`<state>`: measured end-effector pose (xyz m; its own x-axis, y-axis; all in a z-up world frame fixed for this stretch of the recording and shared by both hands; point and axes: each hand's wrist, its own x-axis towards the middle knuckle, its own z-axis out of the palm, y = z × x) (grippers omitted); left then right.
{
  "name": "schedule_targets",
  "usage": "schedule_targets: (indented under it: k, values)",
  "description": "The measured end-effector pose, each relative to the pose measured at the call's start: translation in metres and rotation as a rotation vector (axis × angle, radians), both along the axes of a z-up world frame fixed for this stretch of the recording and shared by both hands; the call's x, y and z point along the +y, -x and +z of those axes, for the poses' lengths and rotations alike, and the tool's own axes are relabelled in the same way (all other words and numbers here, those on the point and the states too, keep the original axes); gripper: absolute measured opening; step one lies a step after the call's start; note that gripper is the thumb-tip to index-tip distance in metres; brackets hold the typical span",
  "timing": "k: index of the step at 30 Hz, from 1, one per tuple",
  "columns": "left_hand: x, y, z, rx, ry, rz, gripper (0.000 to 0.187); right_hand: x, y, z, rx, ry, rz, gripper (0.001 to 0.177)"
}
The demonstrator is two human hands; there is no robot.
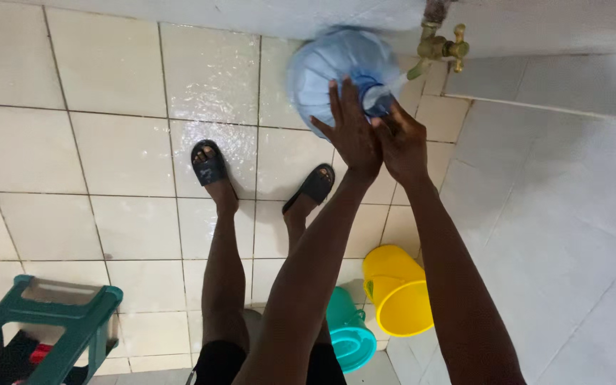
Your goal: The person scrubs a large plastic water jug with a soapy cloth, rotating it to clean multiple sides. They then rinse the jug under a wall tap and place it on the floor.
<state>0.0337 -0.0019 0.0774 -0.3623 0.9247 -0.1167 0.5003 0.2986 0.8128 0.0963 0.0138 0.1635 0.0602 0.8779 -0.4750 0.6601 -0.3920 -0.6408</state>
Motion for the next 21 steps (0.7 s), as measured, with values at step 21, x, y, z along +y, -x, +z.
schedule_targets:
  k: [21]
  values:
    - [-0.121, 0.103, 0.057, -1.562, 0.421, 0.456, 0.054, -0.109, 0.129, 0.039, -0.165, -0.059, -0.053, 0.027]
